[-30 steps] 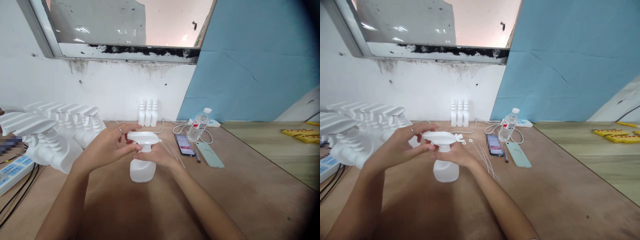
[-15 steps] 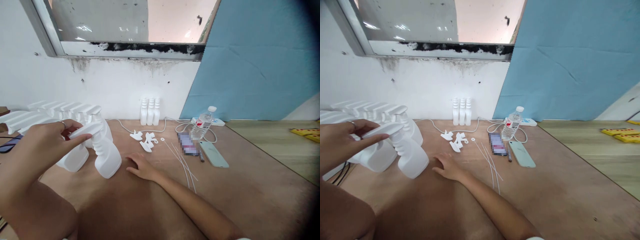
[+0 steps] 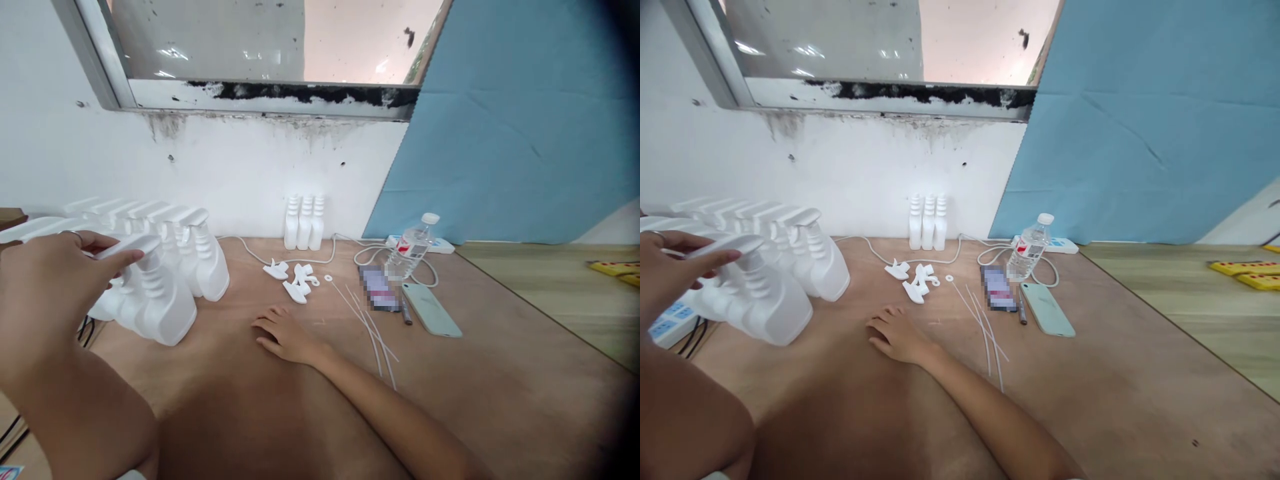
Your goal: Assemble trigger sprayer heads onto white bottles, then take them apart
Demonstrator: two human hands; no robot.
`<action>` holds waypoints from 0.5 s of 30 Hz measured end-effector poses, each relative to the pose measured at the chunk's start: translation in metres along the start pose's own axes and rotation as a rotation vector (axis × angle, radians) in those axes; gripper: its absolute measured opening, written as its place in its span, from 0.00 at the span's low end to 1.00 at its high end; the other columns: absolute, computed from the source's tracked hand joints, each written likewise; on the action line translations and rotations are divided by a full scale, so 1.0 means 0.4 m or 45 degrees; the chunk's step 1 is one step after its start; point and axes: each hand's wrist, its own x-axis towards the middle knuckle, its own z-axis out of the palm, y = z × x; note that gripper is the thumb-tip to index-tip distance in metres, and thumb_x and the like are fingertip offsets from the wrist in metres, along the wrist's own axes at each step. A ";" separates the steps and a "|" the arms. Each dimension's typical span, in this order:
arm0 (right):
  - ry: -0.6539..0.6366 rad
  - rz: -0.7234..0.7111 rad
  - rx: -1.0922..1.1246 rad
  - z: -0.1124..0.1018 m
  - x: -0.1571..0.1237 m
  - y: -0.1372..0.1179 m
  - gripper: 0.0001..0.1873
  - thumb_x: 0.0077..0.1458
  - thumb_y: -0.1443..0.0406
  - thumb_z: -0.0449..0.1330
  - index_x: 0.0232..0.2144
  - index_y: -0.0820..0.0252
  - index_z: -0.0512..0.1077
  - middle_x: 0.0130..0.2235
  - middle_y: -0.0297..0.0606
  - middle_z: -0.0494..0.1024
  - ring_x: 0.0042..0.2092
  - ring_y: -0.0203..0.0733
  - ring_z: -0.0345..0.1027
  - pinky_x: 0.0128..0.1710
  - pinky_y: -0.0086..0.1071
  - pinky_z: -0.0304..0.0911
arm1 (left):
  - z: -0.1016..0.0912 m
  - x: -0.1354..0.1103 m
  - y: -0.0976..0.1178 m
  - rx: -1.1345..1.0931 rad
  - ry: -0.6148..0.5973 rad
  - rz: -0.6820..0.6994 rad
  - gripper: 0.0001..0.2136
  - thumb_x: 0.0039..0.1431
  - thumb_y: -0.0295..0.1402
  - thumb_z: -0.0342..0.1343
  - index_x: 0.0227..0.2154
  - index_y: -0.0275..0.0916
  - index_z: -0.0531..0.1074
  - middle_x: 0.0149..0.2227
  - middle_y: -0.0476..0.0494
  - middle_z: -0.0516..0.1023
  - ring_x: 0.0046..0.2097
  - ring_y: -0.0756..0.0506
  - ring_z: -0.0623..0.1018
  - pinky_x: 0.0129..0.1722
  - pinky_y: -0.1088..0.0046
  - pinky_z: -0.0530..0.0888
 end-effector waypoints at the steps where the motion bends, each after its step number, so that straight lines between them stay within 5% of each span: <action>1: -0.002 0.002 0.002 -0.002 0.000 -0.001 0.17 0.63 0.60 0.54 0.51 0.59 0.69 0.52 0.43 0.72 0.52 0.46 0.60 0.54 0.43 0.54 | 0.003 -0.001 0.003 0.019 0.041 -0.008 0.22 0.52 0.53 0.53 0.32 0.36 0.74 0.16 0.48 0.73 0.35 0.42 0.77 0.30 0.71 0.56; 4: -0.006 0.004 0.016 -0.007 0.000 -0.004 0.17 0.63 0.60 0.54 0.52 0.58 0.69 0.52 0.43 0.72 0.53 0.47 0.59 0.54 0.43 0.55 | 0.012 0.003 0.012 0.058 0.131 0.043 0.22 0.54 0.50 0.51 0.28 0.31 0.73 0.15 0.44 0.70 0.45 0.34 0.77 0.29 0.68 0.50; 7: -0.008 0.005 0.028 -0.008 0.000 -0.004 0.17 0.63 0.60 0.54 0.52 0.58 0.69 0.52 0.42 0.72 0.53 0.47 0.59 0.54 0.43 0.55 | 0.021 0.015 0.013 0.069 0.140 0.062 0.20 0.52 0.49 0.52 0.25 0.33 0.73 0.13 0.45 0.69 0.42 0.34 0.77 0.28 0.68 0.50; 11: -0.005 -0.003 0.016 -0.006 -0.001 -0.002 0.17 0.63 0.60 0.54 0.52 0.59 0.69 0.52 0.42 0.72 0.52 0.46 0.59 0.54 0.43 0.55 | 0.028 0.021 0.009 -0.006 0.110 0.035 0.21 0.52 0.51 0.52 0.28 0.35 0.74 0.15 0.47 0.72 0.39 0.38 0.77 0.29 0.66 0.50; 15: 0.004 -0.007 0.014 -0.006 -0.001 -0.002 0.17 0.63 0.60 0.54 0.51 0.59 0.69 0.52 0.42 0.72 0.52 0.46 0.59 0.54 0.42 0.55 | 0.030 0.015 0.006 0.011 0.069 0.050 0.25 0.55 0.54 0.51 0.35 0.34 0.75 0.15 0.46 0.72 0.48 0.32 0.75 0.30 0.64 0.47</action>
